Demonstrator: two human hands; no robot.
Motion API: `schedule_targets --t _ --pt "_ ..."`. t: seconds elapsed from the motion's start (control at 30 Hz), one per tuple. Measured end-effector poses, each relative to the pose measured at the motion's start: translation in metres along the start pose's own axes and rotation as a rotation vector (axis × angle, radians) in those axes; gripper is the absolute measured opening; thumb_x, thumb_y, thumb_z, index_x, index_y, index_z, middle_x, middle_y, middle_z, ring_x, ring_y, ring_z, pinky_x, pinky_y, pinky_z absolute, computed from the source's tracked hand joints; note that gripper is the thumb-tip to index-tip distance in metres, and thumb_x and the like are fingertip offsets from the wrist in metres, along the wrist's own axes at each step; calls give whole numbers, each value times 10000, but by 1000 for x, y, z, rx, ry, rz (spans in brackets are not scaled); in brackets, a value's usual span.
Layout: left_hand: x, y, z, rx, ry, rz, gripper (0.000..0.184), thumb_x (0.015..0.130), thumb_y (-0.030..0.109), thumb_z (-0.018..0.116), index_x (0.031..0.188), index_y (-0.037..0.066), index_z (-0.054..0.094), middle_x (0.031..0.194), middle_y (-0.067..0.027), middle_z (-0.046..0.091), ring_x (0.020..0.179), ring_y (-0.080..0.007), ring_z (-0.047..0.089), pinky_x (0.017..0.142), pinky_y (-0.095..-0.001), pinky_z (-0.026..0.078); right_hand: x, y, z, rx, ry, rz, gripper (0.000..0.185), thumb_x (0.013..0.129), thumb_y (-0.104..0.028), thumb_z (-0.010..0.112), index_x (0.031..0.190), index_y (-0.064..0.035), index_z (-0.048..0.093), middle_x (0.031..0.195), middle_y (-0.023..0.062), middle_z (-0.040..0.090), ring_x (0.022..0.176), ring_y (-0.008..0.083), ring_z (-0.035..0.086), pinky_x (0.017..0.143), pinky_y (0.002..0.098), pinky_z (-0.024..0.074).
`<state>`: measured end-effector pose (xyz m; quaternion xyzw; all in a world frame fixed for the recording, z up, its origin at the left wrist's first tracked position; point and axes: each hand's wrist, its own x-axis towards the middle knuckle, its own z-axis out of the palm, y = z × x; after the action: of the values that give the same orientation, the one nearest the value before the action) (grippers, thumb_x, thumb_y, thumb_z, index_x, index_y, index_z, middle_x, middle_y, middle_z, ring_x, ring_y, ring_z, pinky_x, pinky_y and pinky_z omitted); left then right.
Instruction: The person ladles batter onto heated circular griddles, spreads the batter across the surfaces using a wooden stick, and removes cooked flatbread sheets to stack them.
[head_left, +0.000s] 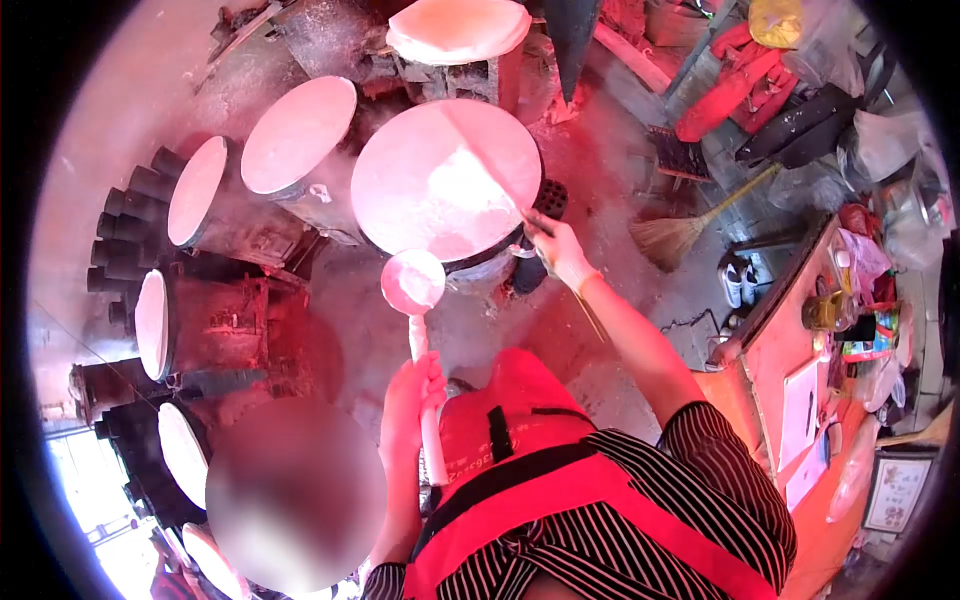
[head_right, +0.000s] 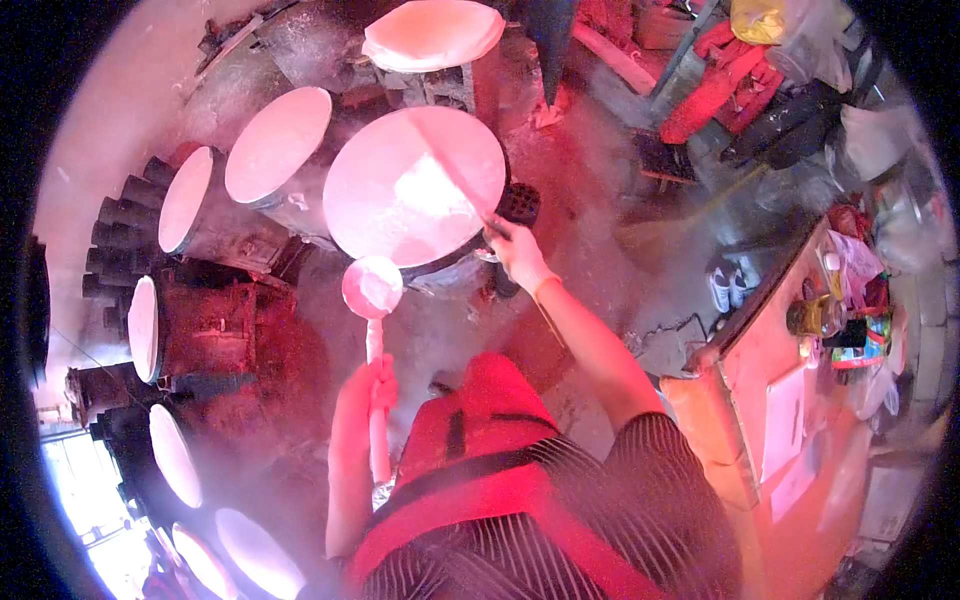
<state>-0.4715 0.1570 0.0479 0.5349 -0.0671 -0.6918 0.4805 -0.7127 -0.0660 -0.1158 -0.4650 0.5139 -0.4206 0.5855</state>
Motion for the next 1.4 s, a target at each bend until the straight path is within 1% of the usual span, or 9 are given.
schedule_targets --t 0.27,0.5,0.63,0.73,0.9,0.93,1.17,1.33,1.4 --pt "124 38 32 293 36 177 116 881 119 536 843 30 472 692 -20 466 521 -107 451 448 -211 358 -42 42 -34 -119 151 -331 321 922 -102 571 1243 -117 586 777 -78 517 508 13 347 442 195 252" --pt "203 0 59 -22 -172 80 130 843 102 516 909 -7 488 681 -44 449 572 -144 487 532 -266 414 -75 6 28 357 -170 346 343 936 -191 540 1278 -207 548 521 -79 339 371 58 302 348 241 227" --pt "99 69 80 123 0 185 208 901 70 490 1097 -1 479 696 -37 466 534 -130 463 462 -246 400 -78 -68 13 365 -297 484 429 887 -61 464 1286 -201 537 513 -29 413 353 89 320 331 265 242" --pt "73 59 18 -370 -421 -145 233 973 129 433 1175 20 474 680 0 433 495 -68 402 378 -190 340 -42 -82 -13 266 -3 285 497 821 -15 453 1288 -157 544 566 7 506 393 90 386 359 255 293" --pt "67 89 9 -325 -168 -361 114 933 70 491 1018 0 463 648 20 390 462 -37 348 330 -157 253 -76 6 12 -503 -118 -361 389 919 -181 549 1306 -156 521 1134 123 642 964 202 639 846 278 461" --pt "68 87 -1 -341 -151 -369 104 930 67 495 1005 4 461 655 21 391 469 -35 350 334 -154 254 -105 -17 20 -575 -268 -70 378 915 -197 562 1291 -179 534 1149 161 617 1037 189 619 875 280 448" --pt "39 108 -89 -340 -150 -270 180 949 98 478 1103 7 454 690 25 399 481 -19 346 346 -146 264 -144 -22 47 -627 189 28 369 912 -108 550 1274 -34 528 1162 83 631 980 105 572 844 250 440" --pt "-49 146 -193 -902 -441 -196 353 962 152 475 1267 -5 395 653 -2 386 423 -48 328 298 -168 232 -191 -59 150 -662 -76 260 374 922 -85 514 1292 -33 510 1169 52 623 1017 101 547 859 237 426" --pt "-69 157 -221 -538 -242 94 337 953 146 487 1243 -6 408 634 14 380 433 -49 336 308 -175 226 -181 -59 200 -569 -98 172 394 923 -84 519 1312 -29 487 1176 63 606 1027 103 537 882 243 424"
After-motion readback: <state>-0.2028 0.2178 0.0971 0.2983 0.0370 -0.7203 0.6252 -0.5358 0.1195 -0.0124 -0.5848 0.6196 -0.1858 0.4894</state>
